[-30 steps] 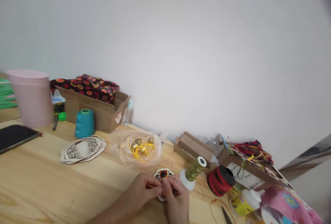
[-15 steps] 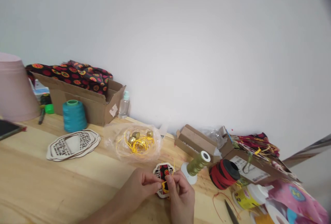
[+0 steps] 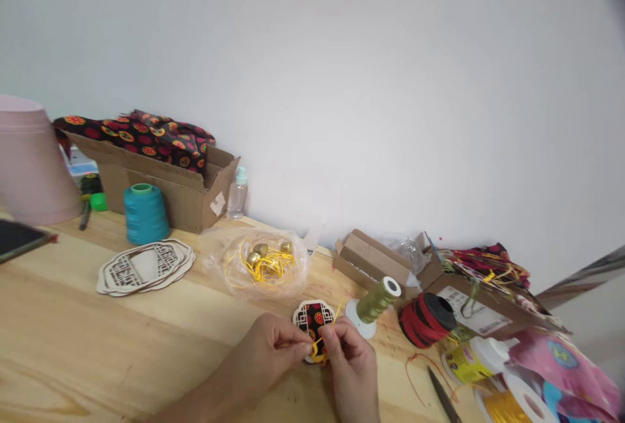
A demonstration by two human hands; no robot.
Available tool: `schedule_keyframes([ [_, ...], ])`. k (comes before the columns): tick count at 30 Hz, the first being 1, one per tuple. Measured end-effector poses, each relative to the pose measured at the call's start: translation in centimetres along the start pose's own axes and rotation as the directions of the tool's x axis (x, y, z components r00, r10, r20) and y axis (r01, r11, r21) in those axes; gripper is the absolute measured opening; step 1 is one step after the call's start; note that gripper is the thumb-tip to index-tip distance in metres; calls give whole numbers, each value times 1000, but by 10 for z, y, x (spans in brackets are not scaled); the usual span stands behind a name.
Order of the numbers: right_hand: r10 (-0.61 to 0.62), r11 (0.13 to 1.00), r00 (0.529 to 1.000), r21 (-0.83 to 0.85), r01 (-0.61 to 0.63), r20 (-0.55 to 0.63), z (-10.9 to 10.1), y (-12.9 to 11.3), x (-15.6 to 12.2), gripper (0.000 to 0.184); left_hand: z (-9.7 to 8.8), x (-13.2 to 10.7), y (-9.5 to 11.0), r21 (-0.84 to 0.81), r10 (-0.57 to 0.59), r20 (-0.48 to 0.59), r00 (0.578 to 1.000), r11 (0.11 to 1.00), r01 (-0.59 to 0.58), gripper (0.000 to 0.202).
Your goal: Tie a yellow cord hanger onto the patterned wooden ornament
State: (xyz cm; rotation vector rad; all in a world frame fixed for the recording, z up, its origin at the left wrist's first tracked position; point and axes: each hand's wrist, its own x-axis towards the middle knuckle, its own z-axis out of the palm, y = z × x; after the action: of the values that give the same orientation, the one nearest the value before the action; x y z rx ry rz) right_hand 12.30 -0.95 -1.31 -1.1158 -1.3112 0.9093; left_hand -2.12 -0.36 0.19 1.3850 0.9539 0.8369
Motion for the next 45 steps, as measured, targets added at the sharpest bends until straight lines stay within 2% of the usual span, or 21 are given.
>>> schedule_keyframes([
  [2, 126, 983, 990, 126, -132, 60, -3, -1, 1, 21, -1, 0, -2, 11, -19, -52, 998, 1000, 20, 24],
  [4, 239, 928, 967, 272, -253, 83, -5, 0, 2, 23, -1, 1, -4, 28, -24, -107, 994, 999, 28, 23],
  [7, 276, 893, 959, 353, -279, 62, -5, 1, 2, 22, -1, 3, -3, 47, -17, -158, 987, 999, 25, 21],
  [11, 114, 975, 993, 188, -117, 28, -2, 0, -2, 16, 1, 2, -2, -21, -20, -124, 992, 1000, 18, 22],
  [14, -96, 994, 990, -35, 100, 101, 0, -7, -4, 12, 2, 0, -6, -90, -48, -104, 993, 995, 39, 20],
  [18, -331, 907, 911, -183, 380, 248, 1, -14, -2, 20, 0, 1, -6, -164, -88, -72, 994, 984, 75, 20],
  [21, -424, 836, 857, -237, 495, 294, 2, -16, 1, 29, -5, 2, 1, -223, -72, -23, 997, 973, 65, 21],
  [24, -510, 765, 799, -256, 591, 318, 2, -16, 2, 32, -9, 3, 9, -252, -110, 7, 994, 962, 108, 23],
  [29, -528, 711, 772, -313, 630, 354, 0, -14, 0, 31, -10, 4, 6, -174, -126, 6, 992, 977, 125, 44],
  [34, -570, 636, 727, -355, 685, 383, 1, -9, -1, 28, -10, 6, 0, -183, -99, 36, 994, 978, 103, 34],
  [39, -663, 630, 700, -309, 713, 264, 5, 3, -1, 25, -9, 6, 5, -242, -158, 50, 986, 956, 165, 27],
  [45, -668, 650, 709, -285, 704, 226, 6, 6, -1, 17, -6, 6, -2, -158, -138, 2, 990, 978, 137, 26],
])
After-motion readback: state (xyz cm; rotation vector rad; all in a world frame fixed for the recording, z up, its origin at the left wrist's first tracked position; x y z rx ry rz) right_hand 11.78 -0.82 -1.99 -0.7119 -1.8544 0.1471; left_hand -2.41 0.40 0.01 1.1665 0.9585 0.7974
